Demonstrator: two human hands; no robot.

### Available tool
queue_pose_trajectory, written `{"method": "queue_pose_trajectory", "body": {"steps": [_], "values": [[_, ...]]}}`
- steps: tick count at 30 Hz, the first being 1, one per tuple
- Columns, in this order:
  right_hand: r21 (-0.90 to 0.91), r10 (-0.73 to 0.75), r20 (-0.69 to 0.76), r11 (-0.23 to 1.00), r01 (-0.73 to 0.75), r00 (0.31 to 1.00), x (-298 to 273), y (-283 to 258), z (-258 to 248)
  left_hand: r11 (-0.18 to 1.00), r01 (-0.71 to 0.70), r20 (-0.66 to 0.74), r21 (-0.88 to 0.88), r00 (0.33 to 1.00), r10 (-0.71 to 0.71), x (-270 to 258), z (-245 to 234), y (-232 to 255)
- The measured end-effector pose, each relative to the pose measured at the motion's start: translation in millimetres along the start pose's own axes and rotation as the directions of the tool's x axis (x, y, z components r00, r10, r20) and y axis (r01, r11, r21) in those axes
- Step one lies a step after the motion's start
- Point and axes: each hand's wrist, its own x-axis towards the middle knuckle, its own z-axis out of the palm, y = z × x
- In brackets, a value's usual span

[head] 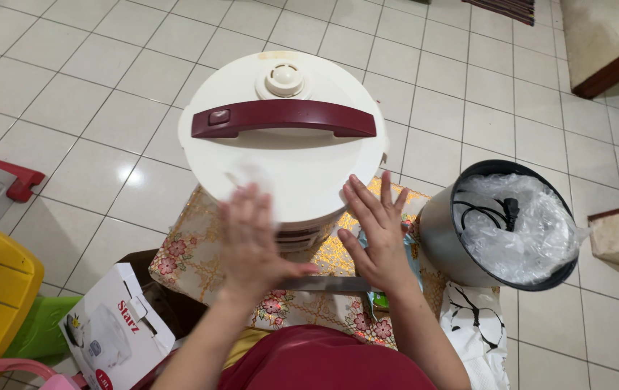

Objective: The person wipes the exterior of a rice cooker with tissues, then opens the lid and wipes the inner lid and rim of the cooker. A detached inner pot and power cord sit in a container beside the cooker on the table.

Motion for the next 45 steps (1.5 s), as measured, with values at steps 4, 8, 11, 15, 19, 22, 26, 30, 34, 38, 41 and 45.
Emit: {"method": "queue_pose_trajectory", "body": {"steps": [4,8,11,15,19,22,26,30,34,38,41,45], "values": [[-0.122,0.003,-0.02,0.993,-0.006,1.0,-0.8,-1.7,-0.6,0.994,-0.094,0.015,0.057,0.996,0.093,-10.8,17.0,30.5],[-0.17,0.009,-0.02,0.985,-0.013,1.0,1.5,-2.1,-2.5,0.984,-0.162,-0.031,0.08,0.986,0.165,-8.4,19.7,8.1],[-0.142,0.02,-0.057,0.989,-0.028,0.998,2.1,-3.4,0.9,0.997,0.024,-0.075,0.076,0.997,-0.018,-3.5,12.7,-13.4],[-0.097,0.012,-0.097,0.995,-0.021,0.995,3.5,-3.9,4.5,0.965,0.244,0.029,-0.101,0.97,-0.242,10.5,-4.2,-33.1],[-0.127,0.006,-0.118,0.992,-0.021,0.993,6.3,-6.4,6.9,0.893,0.408,0.22,-0.188,0.904,-0.367,32.2,-22.9,-57.4],[-0.194,-0.001,-0.115,0.981,-0.021,0.993,7.7,-8.7,5.5,0.876,0.427,0.328,-0.225,0.88,-0.344,54.3,-26.5,-82.9],[-0.229,0.001,-0.09,0.973,-0.022,0.996,8.7,-12.8,2.4,0.889,0.427,0.467,-0.166,0.828,-0.311,84.3,-22.1,-115.2],[-0.205,0.021,-0.086,0.978,-0.039,0.996,9.4,-16.6,1.9,0.877,0.445,0.567,-0.181,0.776,-0.277,119.4,-12.0,-144.2],[-0.199,0.035,-0.098,0.979,-0.054,0.995,9.8,-18.1,3.5,0.68,0.635,0.639,-0.366,0.703,-0.313,145.3,6.6,-167.4],[-0.199,0.046,-0.104,0.978,-0.067,0.994,9.0,-18.4,5.1,0.381,0.76,0.668,-0.527,0.647,-0.367,143.7,32.3,-184.5],[-0.225,0.03,-0.103,0.973,-0.053,0.994,8.5,-18.6,5.0,0.167,0.712,0.61,-0.681,0.679,-0.408,128.4,48.7,-190.6],[-0.234,0.031,-0.096,0.971,-0.053,0.995,7.6,-20.2,4.7,0.059,0.639,0.551,-0.767,0.703,-0.449,98.6,50.3,-183.5]]}}
